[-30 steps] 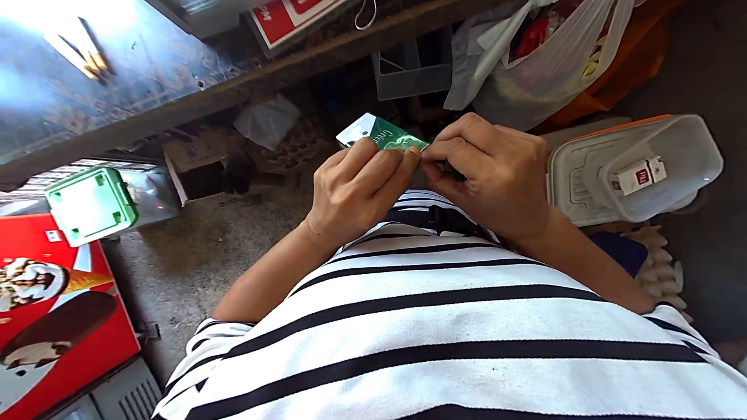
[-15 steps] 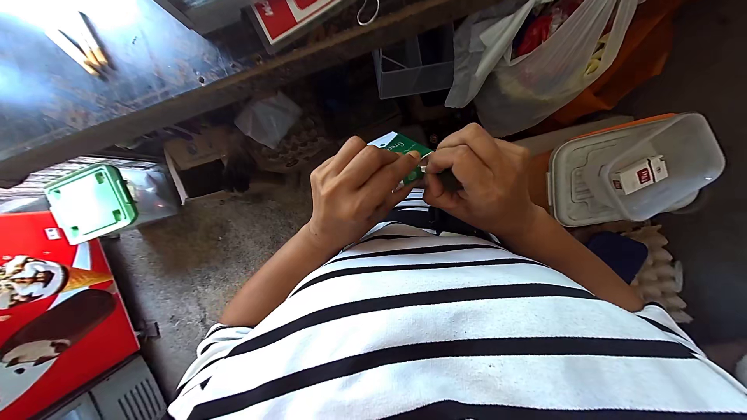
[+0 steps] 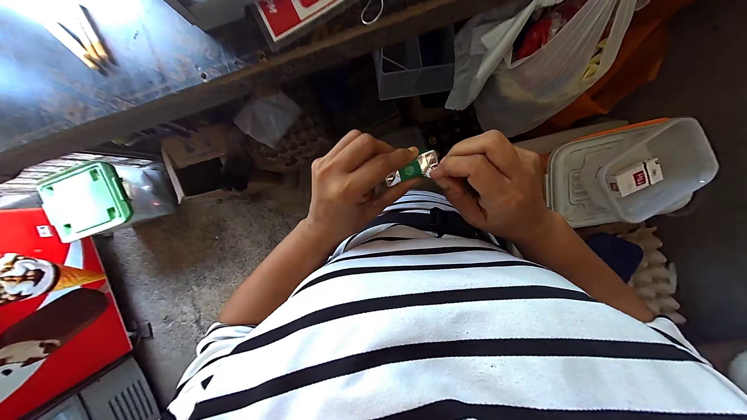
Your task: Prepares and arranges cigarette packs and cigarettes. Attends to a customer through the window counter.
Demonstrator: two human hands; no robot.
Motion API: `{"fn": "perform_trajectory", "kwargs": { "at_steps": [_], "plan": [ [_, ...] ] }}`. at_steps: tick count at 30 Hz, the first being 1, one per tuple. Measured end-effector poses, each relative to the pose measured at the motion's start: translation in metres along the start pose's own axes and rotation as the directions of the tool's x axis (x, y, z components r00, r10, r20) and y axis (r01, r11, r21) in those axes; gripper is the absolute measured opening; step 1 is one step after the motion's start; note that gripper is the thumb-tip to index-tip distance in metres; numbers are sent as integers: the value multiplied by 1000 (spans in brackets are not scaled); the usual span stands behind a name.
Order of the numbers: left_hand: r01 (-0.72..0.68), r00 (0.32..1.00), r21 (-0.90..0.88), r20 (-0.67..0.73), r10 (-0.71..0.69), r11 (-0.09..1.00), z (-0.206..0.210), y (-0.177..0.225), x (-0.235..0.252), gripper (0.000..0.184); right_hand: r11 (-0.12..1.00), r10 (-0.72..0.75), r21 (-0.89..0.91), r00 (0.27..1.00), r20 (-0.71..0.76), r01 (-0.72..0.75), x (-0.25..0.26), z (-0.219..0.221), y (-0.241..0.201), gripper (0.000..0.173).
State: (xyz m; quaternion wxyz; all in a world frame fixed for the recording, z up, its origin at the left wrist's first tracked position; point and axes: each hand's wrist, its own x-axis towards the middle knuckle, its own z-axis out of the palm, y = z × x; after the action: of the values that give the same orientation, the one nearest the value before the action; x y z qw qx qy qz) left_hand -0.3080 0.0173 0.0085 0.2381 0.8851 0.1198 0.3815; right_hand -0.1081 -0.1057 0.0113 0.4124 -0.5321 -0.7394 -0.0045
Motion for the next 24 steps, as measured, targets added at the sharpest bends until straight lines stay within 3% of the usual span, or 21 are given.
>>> {"fn": "perform_trajectory", "kwargs": {
  "at_steps": [6,10,13,18,24],
  "plan": [
    [48,998,-98,48,-43,994,-1,-2,-1,25,995,11,102,1000,23,-13,1,-1,1,13],
    [83,994,-151,87,-70,985,-13,-13,-7,25,921,281,292,959,-44,-257,-3,-23,14,16],
    [99,993,-167,77,-87,981,-15,-17,-12,25,895,355,308,933,-53,-323,0,-24,22,18],
    [108,993,-171,70,-97,979,-10,-15,-7,26,950,201,210,968,151,-230,13,-6,-2,22],
    [113,990,-163,107,-96,980,-12,-15,-8,27,986,65,140,982,178,-91,21,-9,-6,14]
  ]
}}
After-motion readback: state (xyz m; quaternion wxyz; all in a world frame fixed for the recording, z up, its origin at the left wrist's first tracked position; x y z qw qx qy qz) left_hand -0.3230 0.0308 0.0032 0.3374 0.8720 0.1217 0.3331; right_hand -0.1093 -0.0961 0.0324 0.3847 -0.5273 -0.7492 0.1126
